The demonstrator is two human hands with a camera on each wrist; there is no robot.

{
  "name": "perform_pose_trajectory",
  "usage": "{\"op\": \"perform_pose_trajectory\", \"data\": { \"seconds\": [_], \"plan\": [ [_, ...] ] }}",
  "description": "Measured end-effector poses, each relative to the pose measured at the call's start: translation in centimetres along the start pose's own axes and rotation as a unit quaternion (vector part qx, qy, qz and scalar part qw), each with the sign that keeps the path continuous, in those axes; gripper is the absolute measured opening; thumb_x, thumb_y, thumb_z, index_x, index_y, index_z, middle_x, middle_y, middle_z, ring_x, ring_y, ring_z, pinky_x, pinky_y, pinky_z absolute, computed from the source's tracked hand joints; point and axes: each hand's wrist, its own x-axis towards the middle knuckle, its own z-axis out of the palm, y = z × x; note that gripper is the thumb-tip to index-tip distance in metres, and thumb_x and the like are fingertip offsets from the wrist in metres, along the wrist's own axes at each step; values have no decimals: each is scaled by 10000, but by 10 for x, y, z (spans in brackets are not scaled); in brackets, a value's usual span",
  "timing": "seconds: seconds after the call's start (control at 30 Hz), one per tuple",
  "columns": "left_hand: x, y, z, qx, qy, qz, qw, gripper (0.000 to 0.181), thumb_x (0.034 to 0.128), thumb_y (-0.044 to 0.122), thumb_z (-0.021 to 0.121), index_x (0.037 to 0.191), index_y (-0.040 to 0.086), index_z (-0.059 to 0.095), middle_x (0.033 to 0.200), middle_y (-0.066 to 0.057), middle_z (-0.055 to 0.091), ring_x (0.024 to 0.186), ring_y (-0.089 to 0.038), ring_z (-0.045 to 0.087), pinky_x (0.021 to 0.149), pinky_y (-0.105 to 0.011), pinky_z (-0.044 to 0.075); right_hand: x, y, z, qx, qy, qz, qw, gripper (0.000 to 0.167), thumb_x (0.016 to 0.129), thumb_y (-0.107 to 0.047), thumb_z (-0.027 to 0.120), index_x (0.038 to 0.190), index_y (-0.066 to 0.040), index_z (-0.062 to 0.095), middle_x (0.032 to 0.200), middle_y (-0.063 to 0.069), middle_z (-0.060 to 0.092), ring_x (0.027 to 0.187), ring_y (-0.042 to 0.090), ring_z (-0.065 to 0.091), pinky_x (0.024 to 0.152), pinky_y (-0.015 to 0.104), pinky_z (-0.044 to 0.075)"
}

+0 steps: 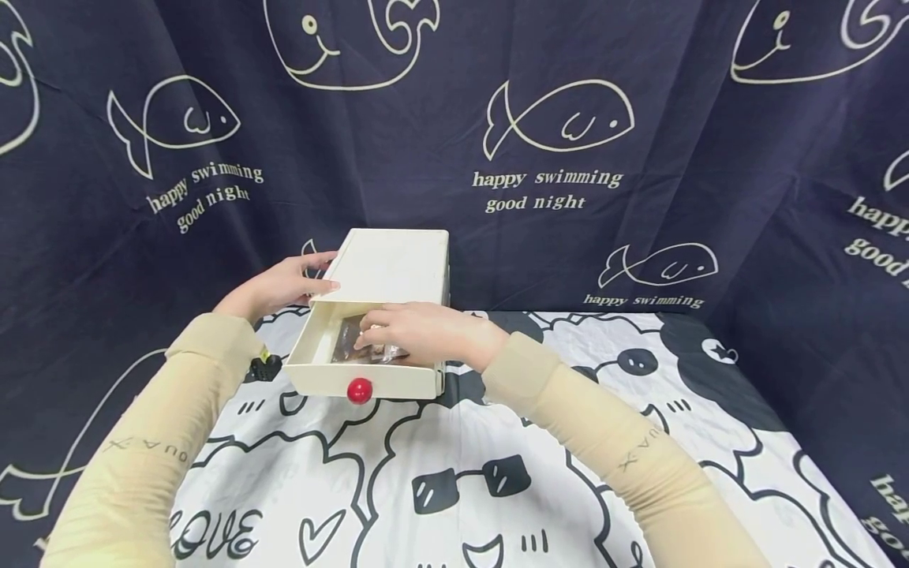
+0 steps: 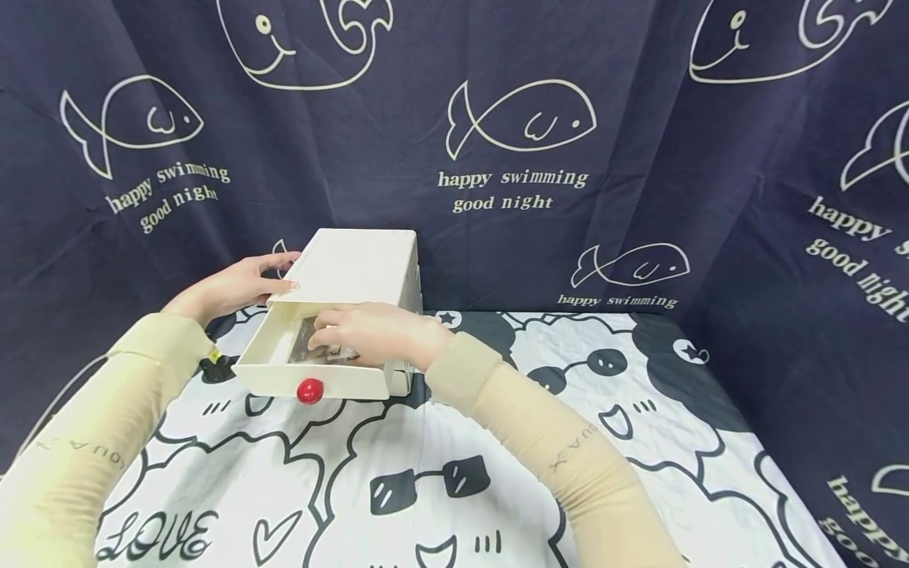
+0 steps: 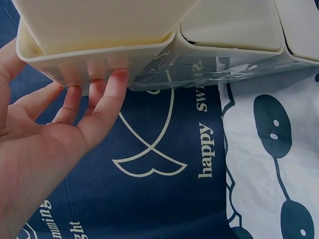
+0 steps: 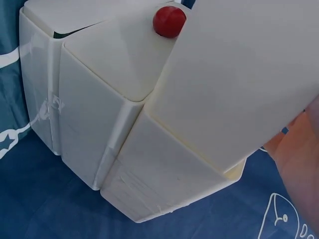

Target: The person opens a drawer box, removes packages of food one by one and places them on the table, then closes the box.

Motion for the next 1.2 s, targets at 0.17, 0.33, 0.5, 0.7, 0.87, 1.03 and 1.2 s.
{"op": "perform_pose_trajectory", "data": {
  "seconds": [0.17,0.33,0.5,0.7,0.87,1.03,1.2],
  "plan": [
    [0,-1,0,-34,-12,40,10000,747,888,309,656,1497,129,262,1388,-173,371,1156,-314,510,957,-506,433,3,-2,1,31,-152,171,9997,507,839,-128,706,1310,-240,557,1279,-26,523,1183,145,484,994,294,407],
    [1,-1,1,-69,-58,54,9999,747,893,298,651,1499,120,253,1387,-182,363,1148,-302,510,957,-502,434,6,-2,4,41,-281,210,9994,471,867,-148,677,1308,-263,558,1280,-31,526,1188,150,477,1004,291,396],
    [0,2,1,-78,-21,28,10000,735,896,282,648,1499,130,255,1388,-169,371,1150,-306,508,954,-502,436,8,-3,3,23,-375,199,9991,419,894,-192,649,1296,-281,571,1267,-43,543,1174,153,480,988,300,407],
    [0,2,0,-98,-46,17,9999,737,901,273,641,1502,117,243,1399,-182,360,1163,-322,500,957,-515,429,13,-6,3,-414,-349,161,9984,368,938,-203,586,1290,-313,577,1226,-73,574,1107,153,506,918,297,448],
    [0,0,-1,-128,-50,-5,9999,733,904,261,637,1503,118,238,1400,-184,353,1164,-325,498,961,-518,424,16,-10,5,-927,-391,172,9948,392,961,-218,540,1325,-365,527,1220,-91,554,1079,152,498,799,311,489],
    [0,-2,-1,-119,-56,5,9999,737,901,266,642,1502,121,241,1390,-179,366,1147,-308,508,958,-512,429,17,-11,7,-1014,-357,179,9940,377,970,-235,521,1323,-368,518,1196,-77,552,1057,163,495,748,324,499],
    [-2,2,-1,-168,-97,15,9998,725,906,240,635,1499,99,242,1388,-193,364,1123,-294,520,956,-509,431,17,-11,9,-1035,-238,201,9941,348,981,-260,496,1311,-366,525,1184,-79,555,1042,160,499,721,311,496]
  ]
}}
